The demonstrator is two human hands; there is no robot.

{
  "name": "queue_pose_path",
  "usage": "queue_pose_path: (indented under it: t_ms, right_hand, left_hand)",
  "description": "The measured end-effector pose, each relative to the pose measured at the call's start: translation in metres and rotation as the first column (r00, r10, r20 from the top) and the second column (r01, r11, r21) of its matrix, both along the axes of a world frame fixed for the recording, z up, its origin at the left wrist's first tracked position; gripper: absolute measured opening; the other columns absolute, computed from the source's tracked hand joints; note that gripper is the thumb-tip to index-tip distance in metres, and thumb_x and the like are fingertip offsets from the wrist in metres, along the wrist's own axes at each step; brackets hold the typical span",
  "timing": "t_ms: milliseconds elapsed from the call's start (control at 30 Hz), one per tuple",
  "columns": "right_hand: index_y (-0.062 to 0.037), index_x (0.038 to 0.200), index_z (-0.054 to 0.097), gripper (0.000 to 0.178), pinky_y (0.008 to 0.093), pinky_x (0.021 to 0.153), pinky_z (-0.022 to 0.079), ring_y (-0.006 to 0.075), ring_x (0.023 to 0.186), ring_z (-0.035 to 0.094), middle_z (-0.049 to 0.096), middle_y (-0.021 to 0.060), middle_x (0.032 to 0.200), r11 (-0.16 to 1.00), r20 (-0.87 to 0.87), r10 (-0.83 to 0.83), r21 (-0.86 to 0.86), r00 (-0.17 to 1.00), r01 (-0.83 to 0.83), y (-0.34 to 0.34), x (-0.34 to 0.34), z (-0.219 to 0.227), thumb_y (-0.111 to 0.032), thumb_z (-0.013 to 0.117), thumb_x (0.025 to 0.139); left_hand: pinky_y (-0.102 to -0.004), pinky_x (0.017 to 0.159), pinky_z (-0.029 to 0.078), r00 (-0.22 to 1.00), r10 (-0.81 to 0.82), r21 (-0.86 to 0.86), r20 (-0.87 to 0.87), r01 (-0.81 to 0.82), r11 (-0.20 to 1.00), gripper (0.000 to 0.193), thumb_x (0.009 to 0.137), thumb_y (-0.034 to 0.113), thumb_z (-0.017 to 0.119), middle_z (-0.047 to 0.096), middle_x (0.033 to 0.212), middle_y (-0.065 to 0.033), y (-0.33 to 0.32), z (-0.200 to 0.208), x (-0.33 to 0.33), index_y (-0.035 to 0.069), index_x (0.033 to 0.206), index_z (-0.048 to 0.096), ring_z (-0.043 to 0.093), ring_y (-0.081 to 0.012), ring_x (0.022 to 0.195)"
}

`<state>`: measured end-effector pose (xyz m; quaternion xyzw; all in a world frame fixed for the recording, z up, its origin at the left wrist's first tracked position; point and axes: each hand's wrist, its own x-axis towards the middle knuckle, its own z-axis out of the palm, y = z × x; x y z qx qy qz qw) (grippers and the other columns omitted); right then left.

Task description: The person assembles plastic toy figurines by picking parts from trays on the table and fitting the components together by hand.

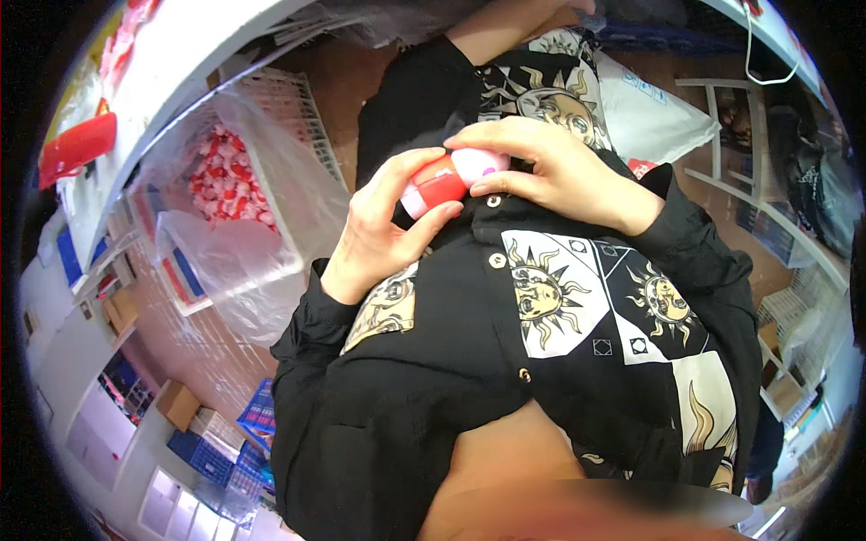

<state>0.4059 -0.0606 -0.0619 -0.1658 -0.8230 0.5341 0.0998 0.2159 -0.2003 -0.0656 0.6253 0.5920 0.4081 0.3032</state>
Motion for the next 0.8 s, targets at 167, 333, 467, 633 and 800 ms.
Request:
queue_pose_path:
  t_ms: [167, 333, 467, 633, 800]
  right_hand:
    - [-0.0046, 0.117, 0.059, 0.039, 0.0345, 0.085, 0.048, 0.0273, 0.098, 0.061, 0.062, 0.0122, 0.110, 0.996, 0.042, 0.015, 0.084, 0.999, -0.018, -0.015, 0.008, -0.006, -0.021, 0.067, 0.083]
    - [-0.0016, 0.113, 0.054, 0.036, 0.0364, 0.086, 0.047, 0.0304, 0.101, 0.057, 0.059, 0.0137, 0.108, 0.968, 0.046, 0.087, 0.231, 0.995, -0.095, -0.019, 0.004, 0.000, -0.016, 0.067, 0.082]
    - [-0.0003, 0.100, 0.055, 0.031, 0.0399, 0.079, 0.047, 0.0333, 0.090, 0.057, 0.057, 0.0152, 0.093, 0.945, -0.013, 0.144, 0.298, 0.989, -0.134, -0.019, -0.006, -0.007, -0.013, 0.068, 0.075]
    - [-0.0001, 0.097, 0.054, 0.030, 0.0399, 0.077, 0.047, 0.0335, 0.088, 0.057, 0.056, 0.0155, 0.090, 0.952, 0.033, 0.132, 0.276, 0.991, -0.136, -0.024, -0.006, -0.012, -0.011, 0.068, 0.073]
    - [-0.0005, 0.094, 0.054, 0.028, 0.0408, 0.075, 0.047, 0.0354, 0.087, 0.056, 0.056, 0.0165, 0.086, 0.960, 0.057, 0.112, 0.253, 0.992, -0.123, -0.022, -0.008, -0.011, -0.010, 0.067, 0.072]
  left_hand:
    - [-0.0331, 0.083, 0.050, 0.997, -0.030, -0.067, 0.070, 0.035, 0.997, 0.050, 0.074, 0.014, 0.078, 0.061, 0.106, -0.0172, -0.014, -0.006, 0.003, 0.000, 0.117, 0.055, 0.063, -0.0285, 0.098]
    - [-0.0333, 0.089, 0.047, 0.995, -0.048, -0.106, 0.089, 0.058, 0.993, 0.054, 0.073, 0.010, 0.077, 0.058, 0.112, -0.0157, -0.020, -0.009, -0.002, 0.000, 0.120, 0.052, 0.057, -0.0271, 0.108]
    - [-0.0346, 0.084, 0.049, 0.997, -0.073, -0.044, 0.013, 0.074, 0.996, 0.051, 0.072, 0.009, 0.077, 0.058, 0.108, -0.0165, -0.018, -0.003, 0.002, 0.000, 0.116, 0.053, 0.060, -0.0302, 0.099]
    - [-0.0343, 0.078, 0.052, 0.995, -0.095, -0.035, -0.020, 0.094, 0.995, 0.040, 0.074, 0.011, 0.076, 0.058, 0.101, -0.0145, -0.013, -0.007, 0.005, 0.000, 0.107, 0.056, 0.063, -0.0305, 0.091]
    - [-0.0326, 0.078, 0.052, 0.993, -0.116, -0.039, -0.016, 0.116, 0.993, 0.036, 0.076, 0.010, 0.074, 0.059, 0.101, -0.0135, -0.009, -0.015, 0.000, -0.001, 0.105, 0.056, 0.064, -0.0284, 0.089]
